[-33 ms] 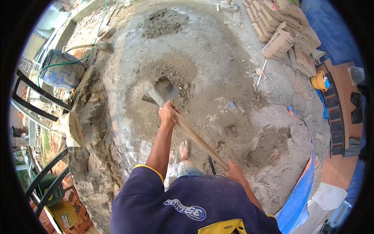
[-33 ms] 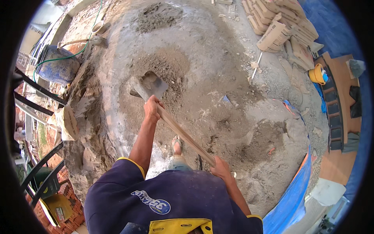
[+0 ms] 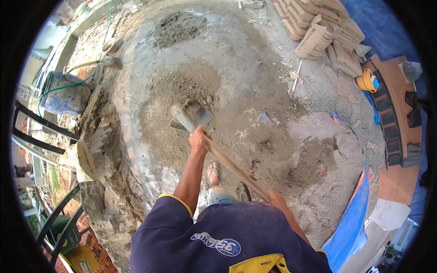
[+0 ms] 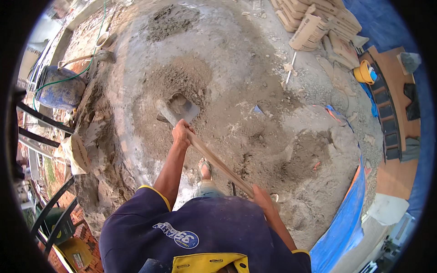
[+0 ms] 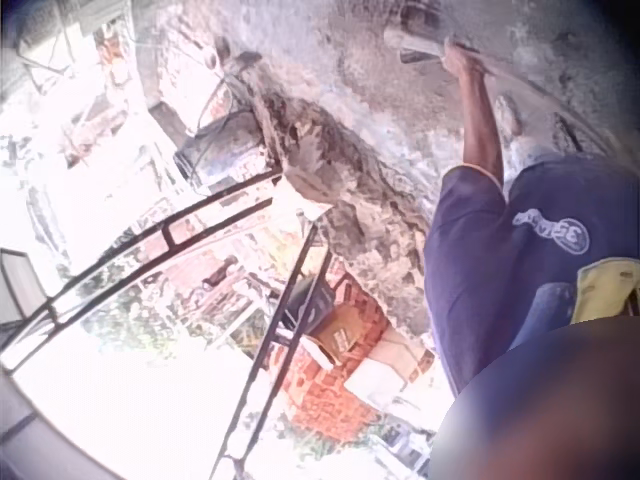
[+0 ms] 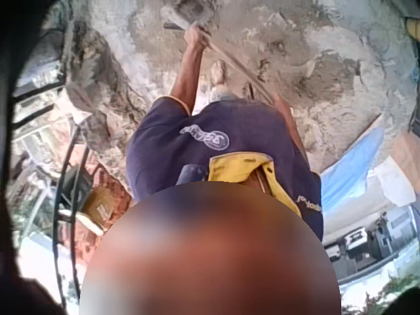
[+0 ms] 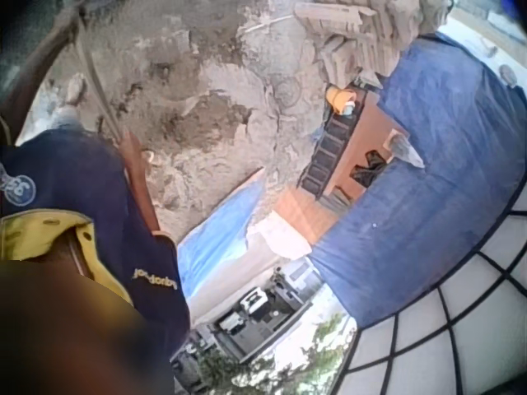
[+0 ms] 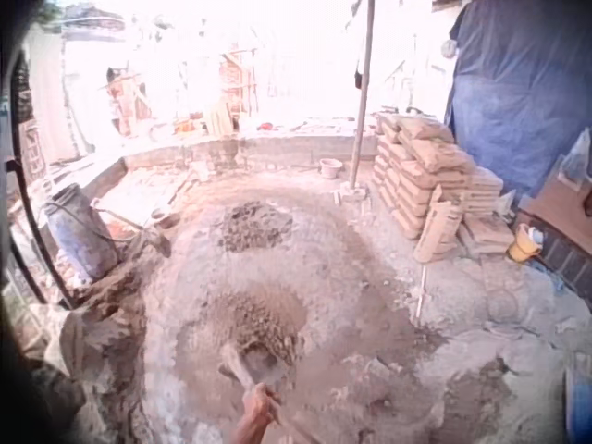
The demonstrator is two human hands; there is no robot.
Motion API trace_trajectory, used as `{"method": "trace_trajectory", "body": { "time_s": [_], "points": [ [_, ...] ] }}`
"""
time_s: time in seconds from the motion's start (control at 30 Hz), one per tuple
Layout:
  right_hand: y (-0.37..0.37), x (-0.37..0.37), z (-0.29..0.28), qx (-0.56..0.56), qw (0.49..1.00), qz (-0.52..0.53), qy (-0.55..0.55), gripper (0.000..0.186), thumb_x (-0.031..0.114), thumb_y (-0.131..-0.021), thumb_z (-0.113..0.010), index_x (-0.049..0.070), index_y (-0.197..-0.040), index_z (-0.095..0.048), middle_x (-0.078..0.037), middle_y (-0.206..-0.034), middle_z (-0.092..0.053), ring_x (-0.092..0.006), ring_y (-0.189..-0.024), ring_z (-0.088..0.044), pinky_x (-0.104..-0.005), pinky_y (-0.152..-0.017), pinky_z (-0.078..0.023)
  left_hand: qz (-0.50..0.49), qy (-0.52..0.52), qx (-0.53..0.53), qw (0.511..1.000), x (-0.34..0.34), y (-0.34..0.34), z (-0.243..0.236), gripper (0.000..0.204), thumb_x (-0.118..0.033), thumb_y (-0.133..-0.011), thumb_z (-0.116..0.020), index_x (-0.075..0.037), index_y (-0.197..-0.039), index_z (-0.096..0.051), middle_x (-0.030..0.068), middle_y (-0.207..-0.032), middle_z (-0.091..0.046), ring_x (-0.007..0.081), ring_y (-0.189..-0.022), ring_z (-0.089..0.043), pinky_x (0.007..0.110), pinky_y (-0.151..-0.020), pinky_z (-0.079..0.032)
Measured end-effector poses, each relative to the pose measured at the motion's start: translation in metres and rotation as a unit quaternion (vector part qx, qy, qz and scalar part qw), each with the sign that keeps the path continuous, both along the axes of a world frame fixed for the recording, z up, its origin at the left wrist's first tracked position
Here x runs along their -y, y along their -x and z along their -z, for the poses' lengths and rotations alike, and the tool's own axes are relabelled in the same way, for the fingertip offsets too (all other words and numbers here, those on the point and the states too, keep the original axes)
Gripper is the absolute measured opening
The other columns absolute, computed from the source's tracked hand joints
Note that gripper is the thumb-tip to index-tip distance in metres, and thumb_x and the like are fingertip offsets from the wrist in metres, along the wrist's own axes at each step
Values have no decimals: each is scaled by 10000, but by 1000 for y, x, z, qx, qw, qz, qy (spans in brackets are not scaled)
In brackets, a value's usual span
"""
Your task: The person uses a shovel to mix a pile of sand and cement on a tarp. They repeatedly scoop cement from a bag and add it to the pile, then turn and blend the materials together. The person continues this cycle of adding cement and mixing until the end of the clip.
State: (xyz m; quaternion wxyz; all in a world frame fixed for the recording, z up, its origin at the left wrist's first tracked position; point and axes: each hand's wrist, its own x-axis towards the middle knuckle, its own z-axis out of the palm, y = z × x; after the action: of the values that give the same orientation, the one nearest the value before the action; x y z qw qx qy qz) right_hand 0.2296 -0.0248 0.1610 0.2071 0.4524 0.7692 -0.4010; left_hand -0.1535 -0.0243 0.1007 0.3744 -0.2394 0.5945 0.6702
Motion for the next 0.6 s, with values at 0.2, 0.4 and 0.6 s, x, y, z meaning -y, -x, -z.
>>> {"method": "trace_trajectory", "body": {
  "time_s": [0.2, 0.4, 0.6],
  "points": [
    [-207, 93, -26, 114, 962, 228, 101, 406, 276, -774, -672, 38, -1055, -500, -229, -906, -634, -439, -891, -605, -491, -755, -478, 250, 138, 145, 947, -23, -273, 120, 107, -78, -705, -532, 13, -702, -477, 131, -613, -499, 260, -522, -513, 407, -478, -457],
    [-305, 96, 26, 110, 920, 360, 111, 423, 301, -782, -658, 57, -1081, -483, -208, -879, -642, -424, -860, -619, -494, -746, -488, 417, 95, 56, 902, -137, -422, 125, 195, -133, -727, -572, 59, -719, -539, 142, -607, -550, 248, -513, -549, 377, -470, -457],
    [-299, -65, 142, -106, 910, 375, -143, 345, 172, -790, -634, 41, -1041, -436, -216, -850, -633, -411, -732, -639, -501, -650, -517, 412, -65, -242, 876, -334, -462, 85, 263, -76, -777, -603, 2, -964, -435, 94, -702, -555, 167, -566, -582, 297, -510, -493]
  ]
}}
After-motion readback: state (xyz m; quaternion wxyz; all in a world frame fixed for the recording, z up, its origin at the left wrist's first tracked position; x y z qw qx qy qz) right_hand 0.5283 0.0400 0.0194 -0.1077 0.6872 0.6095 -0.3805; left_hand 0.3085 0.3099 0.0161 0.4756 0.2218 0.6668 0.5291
